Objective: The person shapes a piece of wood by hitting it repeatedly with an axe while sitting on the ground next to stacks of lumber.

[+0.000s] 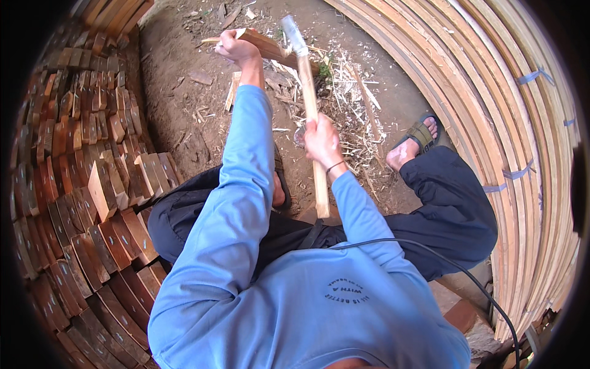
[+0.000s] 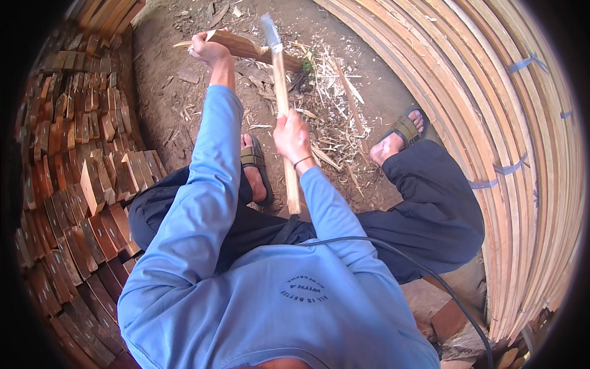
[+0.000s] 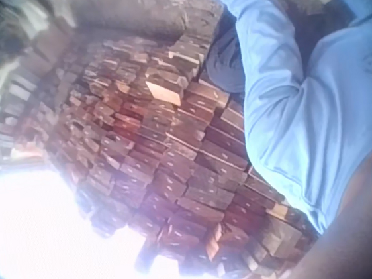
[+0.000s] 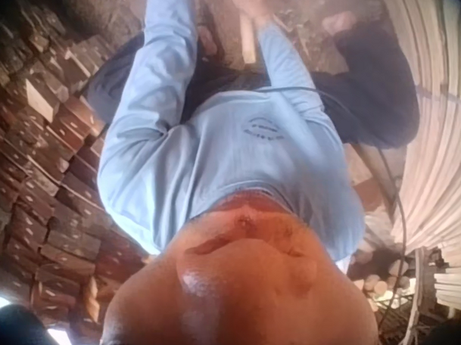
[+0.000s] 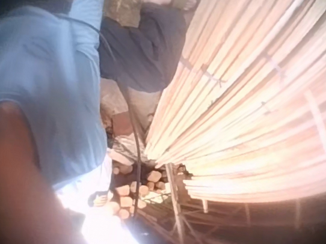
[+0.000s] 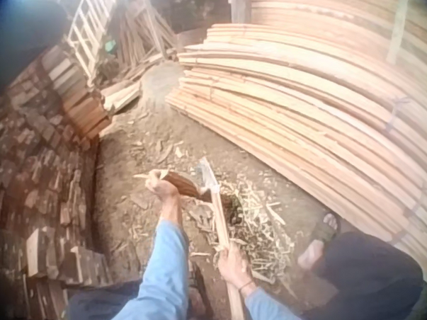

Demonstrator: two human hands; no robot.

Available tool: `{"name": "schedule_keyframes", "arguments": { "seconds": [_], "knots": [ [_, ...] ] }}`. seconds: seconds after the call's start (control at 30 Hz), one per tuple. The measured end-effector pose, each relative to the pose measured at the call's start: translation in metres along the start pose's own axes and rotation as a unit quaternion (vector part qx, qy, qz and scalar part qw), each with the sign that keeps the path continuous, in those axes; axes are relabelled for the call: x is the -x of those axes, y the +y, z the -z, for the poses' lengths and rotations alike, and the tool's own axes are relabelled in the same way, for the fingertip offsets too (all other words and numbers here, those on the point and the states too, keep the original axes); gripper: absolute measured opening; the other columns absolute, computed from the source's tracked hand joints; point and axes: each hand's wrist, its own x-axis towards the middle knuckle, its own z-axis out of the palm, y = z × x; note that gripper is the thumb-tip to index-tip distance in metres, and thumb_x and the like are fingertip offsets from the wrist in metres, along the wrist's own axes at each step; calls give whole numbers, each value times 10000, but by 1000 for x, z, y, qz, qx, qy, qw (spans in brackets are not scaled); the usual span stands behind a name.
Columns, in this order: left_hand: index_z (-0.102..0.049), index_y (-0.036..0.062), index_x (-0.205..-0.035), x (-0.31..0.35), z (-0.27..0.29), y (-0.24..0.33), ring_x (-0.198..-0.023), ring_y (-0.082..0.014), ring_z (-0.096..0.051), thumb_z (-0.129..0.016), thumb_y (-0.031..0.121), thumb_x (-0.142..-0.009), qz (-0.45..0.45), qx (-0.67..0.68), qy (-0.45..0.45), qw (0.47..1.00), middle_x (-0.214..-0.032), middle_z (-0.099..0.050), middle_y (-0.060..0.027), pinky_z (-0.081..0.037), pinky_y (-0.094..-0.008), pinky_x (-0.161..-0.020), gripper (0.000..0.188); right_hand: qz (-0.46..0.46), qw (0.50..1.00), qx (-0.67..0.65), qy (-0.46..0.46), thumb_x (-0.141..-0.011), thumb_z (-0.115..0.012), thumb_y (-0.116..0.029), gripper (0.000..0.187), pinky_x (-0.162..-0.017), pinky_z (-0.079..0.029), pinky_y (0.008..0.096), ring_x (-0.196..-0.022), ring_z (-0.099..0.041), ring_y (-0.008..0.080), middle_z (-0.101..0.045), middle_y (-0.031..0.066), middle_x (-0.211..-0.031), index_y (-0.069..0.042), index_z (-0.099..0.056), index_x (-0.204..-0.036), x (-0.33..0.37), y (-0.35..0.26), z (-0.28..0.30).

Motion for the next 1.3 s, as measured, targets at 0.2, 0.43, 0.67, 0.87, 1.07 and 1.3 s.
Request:
{"name": "schedule_keyframes", "arguments": {
  "seconds": [0.2, 0.43, 0.67, 0.87, 1.07, 1.3],
  "knots": [
    [-530, -104, -744, 3, -4, 8, -657, -313, -619, -437, 214, -897, -23, -70, 20, 997, -838, -569, -212, -529, -415, -673, 365, -72, 996, -26, -54, -976, -478, -202, 256, -731, -526, 497, -754, -667, 430, -647, 274, -800, 43, -536, -1018, 14, -21, 31],
    [-650, -30, -727, -17, 10, -30, -801, -343, -542, -458, 229, -909, -234, -357, 9, 905, -809, -624, -232, -400, -435, -808, 369, -25, 999, -16, -25, -979, -491, -212, 261, -731, -489, 512, -810, -627, 444, -633, 273, -851, 41, -530, -1029, 37, -1, 11],
    [-648, -39, -730, -2, -3, -20, -787, -346, -543, -464, 261, -897, -88, -177, -34, 980, -756, -619, -216, -408, -442, -801, 390, 21, 999, 8, 29, -1012, -460, -219, 234, -408, -484, 365, -451, -591, 213, -572, 112, -646, -1, -523, -957, 34, 5, 13],
    [-597, -73, -734, 6, -15, -10, -634, -331, -621, -423, 234, -885, -86, -175, -27, 980, -666, -611, -215, -503, -408, -670, 384, 58, 992, 82, 70, -988, -481, -218, 242, -610, -503, 485, -683, -645, 405, -627, 237, -777, 17, -525, -952, 45, 4, 5],
    [-572, -123, -687, -25, -9, -33, -582, -318, -544, -452, 226, -827, -121, -149, -8, 981, -564, -551, -216, -420, -443, -643, 395, 28, 998, 50, 25, -982, -488, -215, 240, -688, -490, 514, -771, -631, 454, -627, 269, -823, 22, -524, -992, 60, -7, -5],
    [-578, -112, -644, -6, -31, -18, -715, -310, -467, -466, 247, -835, -111, -181, -5, 977, -634, -500, -227, -348, -456, -758, 422, 110, 993, 28, 44, -1002, -454, -207, 237, -444, -471, 452, -519, -600, 317, -574, 193, -635, 20, -496, -947, 24, 15, -44]
  ]
}}
